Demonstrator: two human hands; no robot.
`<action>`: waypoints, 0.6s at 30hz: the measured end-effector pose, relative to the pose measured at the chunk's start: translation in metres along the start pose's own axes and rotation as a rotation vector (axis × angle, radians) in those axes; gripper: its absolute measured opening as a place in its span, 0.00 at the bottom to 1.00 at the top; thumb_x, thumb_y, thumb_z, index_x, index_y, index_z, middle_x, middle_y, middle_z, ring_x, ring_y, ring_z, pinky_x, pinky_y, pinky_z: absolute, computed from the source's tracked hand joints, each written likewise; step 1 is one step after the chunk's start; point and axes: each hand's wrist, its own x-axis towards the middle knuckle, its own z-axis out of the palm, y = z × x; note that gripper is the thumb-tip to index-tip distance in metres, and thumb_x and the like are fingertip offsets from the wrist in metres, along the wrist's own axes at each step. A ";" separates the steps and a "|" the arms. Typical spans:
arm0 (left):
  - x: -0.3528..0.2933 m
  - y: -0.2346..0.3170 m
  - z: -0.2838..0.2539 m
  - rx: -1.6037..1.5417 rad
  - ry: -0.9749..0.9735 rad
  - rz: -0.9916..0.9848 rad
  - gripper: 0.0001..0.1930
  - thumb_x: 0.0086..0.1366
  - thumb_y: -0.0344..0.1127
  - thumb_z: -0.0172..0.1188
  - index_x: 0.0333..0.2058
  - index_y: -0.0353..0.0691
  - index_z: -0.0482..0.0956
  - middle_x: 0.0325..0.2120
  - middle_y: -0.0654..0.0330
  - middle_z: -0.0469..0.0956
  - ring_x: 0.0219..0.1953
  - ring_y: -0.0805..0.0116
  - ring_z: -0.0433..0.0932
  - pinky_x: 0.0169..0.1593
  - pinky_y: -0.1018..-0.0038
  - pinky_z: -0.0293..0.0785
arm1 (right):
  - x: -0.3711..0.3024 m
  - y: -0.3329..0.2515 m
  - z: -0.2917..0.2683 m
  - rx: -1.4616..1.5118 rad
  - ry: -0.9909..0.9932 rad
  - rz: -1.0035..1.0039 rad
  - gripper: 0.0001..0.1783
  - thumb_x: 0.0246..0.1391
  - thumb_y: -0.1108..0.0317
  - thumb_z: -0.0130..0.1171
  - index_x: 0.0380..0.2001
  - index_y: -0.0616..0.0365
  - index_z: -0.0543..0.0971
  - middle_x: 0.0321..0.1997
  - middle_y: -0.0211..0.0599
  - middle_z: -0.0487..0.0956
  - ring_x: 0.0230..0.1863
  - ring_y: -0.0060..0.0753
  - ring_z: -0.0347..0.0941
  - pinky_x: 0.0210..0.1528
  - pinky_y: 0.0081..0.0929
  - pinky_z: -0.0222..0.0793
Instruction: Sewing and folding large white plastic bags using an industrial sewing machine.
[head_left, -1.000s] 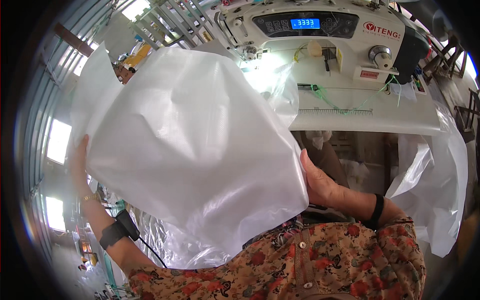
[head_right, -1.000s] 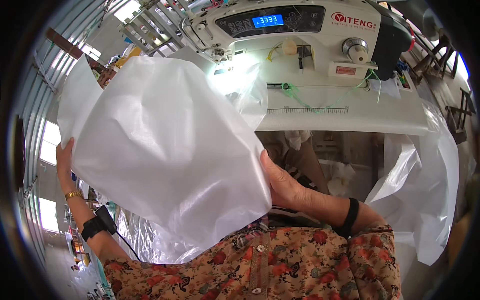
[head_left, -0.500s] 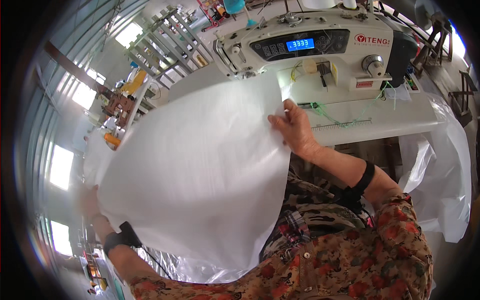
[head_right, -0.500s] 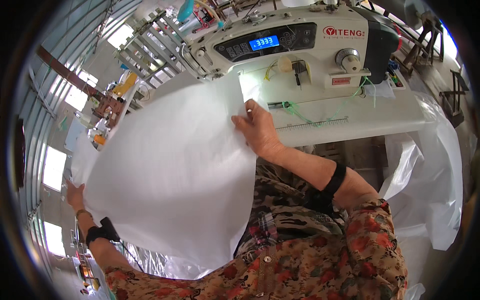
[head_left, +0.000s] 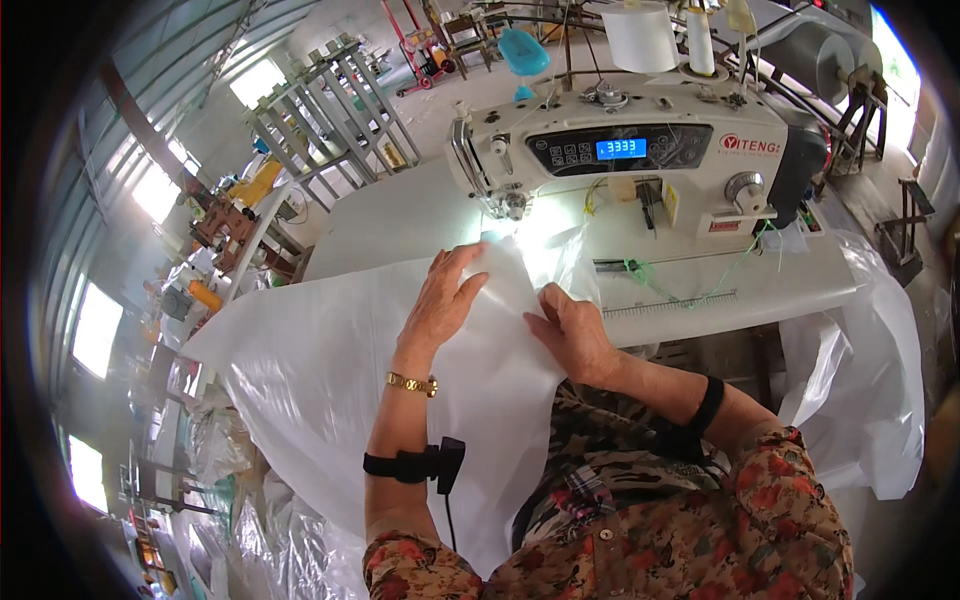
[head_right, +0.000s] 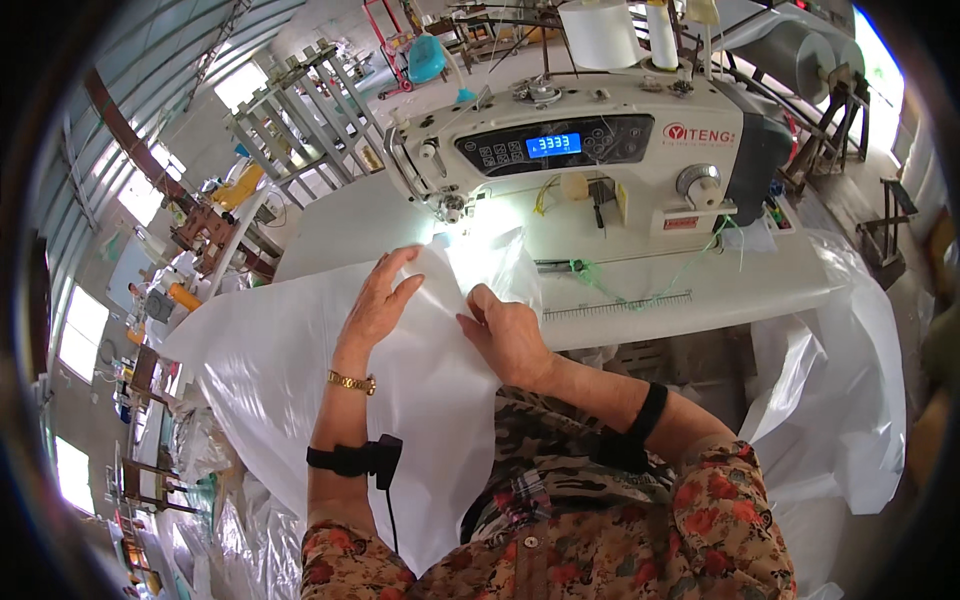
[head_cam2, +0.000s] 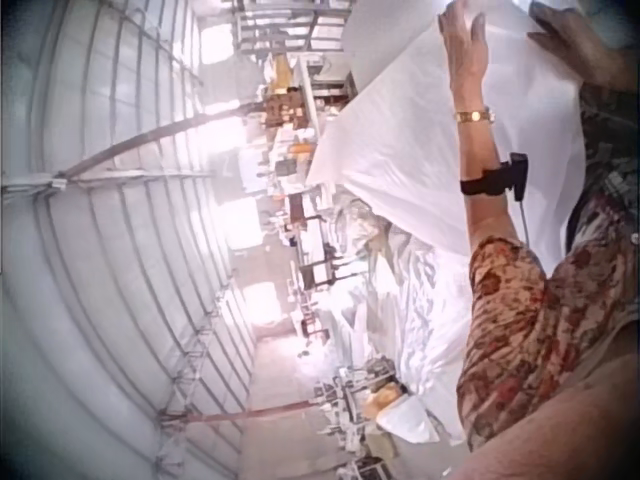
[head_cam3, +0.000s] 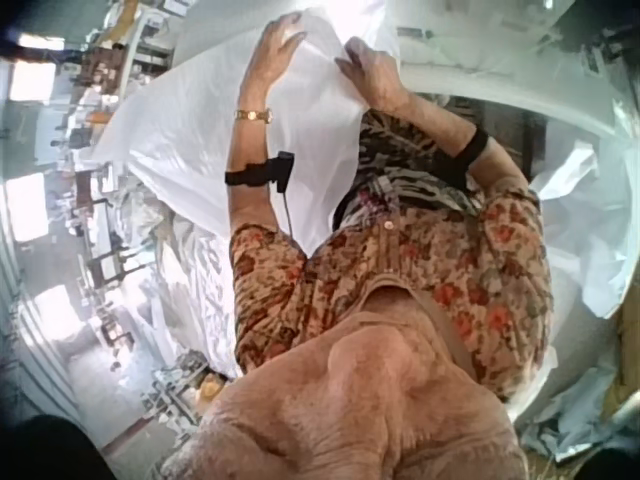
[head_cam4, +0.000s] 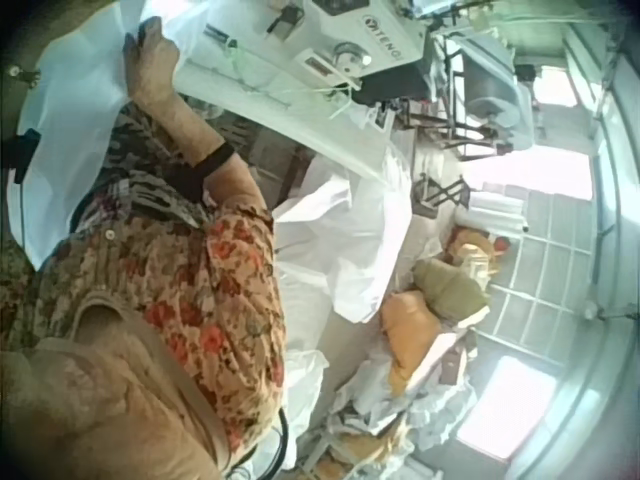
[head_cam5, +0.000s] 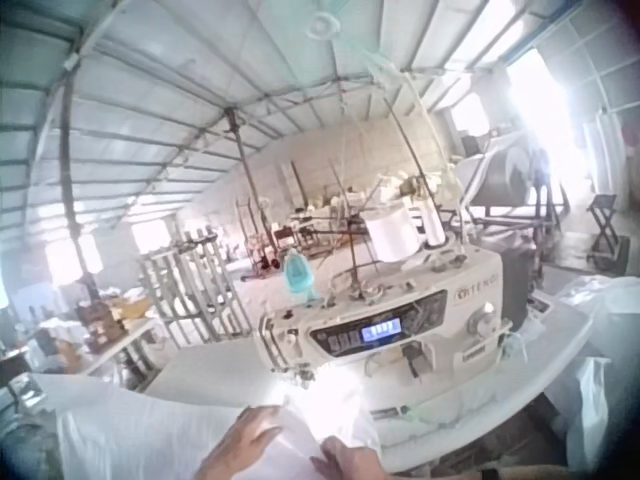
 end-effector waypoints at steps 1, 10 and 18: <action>0.004 0.003 0.000 -0.035 -0.047 -0.066 0.14 0.59 0.27 0.60 0.45 0.35 0.73 0.42 0.54 0.75 0.49 0.55 0.71 0.67 0.65 0.56 | 0.000 0.004 -0.005 -0.003 0.010 -0.020 0.11 0.54 0.67 0.62 0.34 0.60 0.71 0.24 0.43 0.78 0.26 0.47 0.76 0.29 0.38 0.70; -0.002 0.028 -0.019 -0.094 0.086 0.066 0.12 0.55 0.32 0.68 0.33 0.34 0.75 0.28 0.59 0.74 0.35 0.64 0.74 0.55 0.68 0.68 | 0.072 0.074 -0.012 -0.020 0.499 0.319 0.21 0.54 0.55 0.62 0.41 0.62 0.76 0.39 0.45 0.79 0.36 0.43 0.76 0.39 0.37 0.70; -0.010 0.060 -0.041 -0.335 -0.076 -0.033 0.08 0.57 0.29 0.68 0.33 0.34 0.78 0.28 0.60 0.77 0.30 0.76 0.74 0.37 0.77 0.71 | 0.060 0.030 -0.024 0.661 0.038 0.081 0.07 0.59 0.71 0.58 0.30 0.61 0.83 0.26 0.21 0.78 0.28 0.11 0.65 0.30 0.18 0.64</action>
